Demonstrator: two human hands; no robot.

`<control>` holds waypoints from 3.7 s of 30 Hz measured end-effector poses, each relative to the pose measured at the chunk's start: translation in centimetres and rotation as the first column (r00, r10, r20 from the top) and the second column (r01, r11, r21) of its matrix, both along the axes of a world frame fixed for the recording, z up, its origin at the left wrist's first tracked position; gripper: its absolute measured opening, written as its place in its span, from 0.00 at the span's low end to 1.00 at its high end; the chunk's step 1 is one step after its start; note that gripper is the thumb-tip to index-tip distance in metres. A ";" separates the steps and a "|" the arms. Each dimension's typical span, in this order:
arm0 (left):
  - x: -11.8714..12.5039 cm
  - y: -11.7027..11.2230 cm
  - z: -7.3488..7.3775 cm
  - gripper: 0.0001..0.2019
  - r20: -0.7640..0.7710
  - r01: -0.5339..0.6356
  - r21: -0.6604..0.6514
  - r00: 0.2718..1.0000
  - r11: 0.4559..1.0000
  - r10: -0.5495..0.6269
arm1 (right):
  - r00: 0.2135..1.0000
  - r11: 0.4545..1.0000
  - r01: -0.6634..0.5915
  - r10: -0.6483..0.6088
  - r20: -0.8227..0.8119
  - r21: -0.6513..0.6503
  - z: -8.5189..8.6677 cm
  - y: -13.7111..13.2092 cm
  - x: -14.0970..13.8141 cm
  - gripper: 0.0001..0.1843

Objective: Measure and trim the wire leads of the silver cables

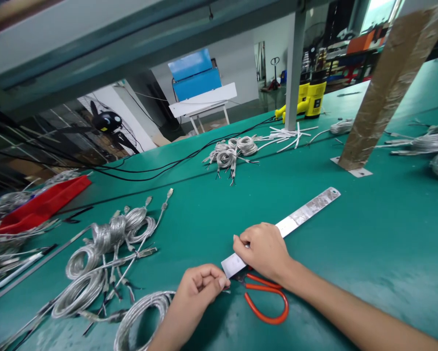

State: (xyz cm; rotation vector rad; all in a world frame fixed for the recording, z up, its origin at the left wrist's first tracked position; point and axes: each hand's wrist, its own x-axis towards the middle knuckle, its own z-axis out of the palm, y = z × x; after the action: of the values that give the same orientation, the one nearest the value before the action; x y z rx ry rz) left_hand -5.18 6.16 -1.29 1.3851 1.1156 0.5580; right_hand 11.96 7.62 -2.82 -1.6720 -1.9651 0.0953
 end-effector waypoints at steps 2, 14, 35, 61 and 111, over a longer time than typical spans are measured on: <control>0.0 0.1 -0.1 0.09 0.009 0.001 0.008 1.000 1.000 -0.001 | 1.000 1.000 0.007 -0.007 0.000 -0.001 0.0 0.0 0.0 0.24; -0.5 0.6 0.6 0.13 0.009 -0.135 0.175 0.991 0.975 0.136 | 0.995 0.994 0.088 -0.085 -0.058 0.064 -0.5 2.2 3.1 0.21; -0.9 -0.4 1.0 0.06 -0.116 -0.095 0.652 0.968 0.752 0.223 | 0.475 0.931 -0.365 0.188 -0.859 0.003 1.7 -1.5 -3.1 0.15; -1.2 -0.3 3.3 0.06 0.280 -0.167 0.255 0.956 0.952 0.092 | 0.294 0.701 -0.712 0.254 -0.922 -0.034 0.8 -3.2 -4.6 0.16; 0.3 -2.2 3.7 0.03 0.458 -0.506 0.114 0.790 0.855 0.407 | 0.508 0.785 -0.610 0.276 -0.816 -0.114 2.0 -5.0 -5.7 0.16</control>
State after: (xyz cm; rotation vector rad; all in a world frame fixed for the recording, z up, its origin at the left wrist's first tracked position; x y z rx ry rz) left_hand -4.89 3.99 2.37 1.0980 1.0499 1.3197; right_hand 6.22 2.66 -0.79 -0.9426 -1.6572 1.2828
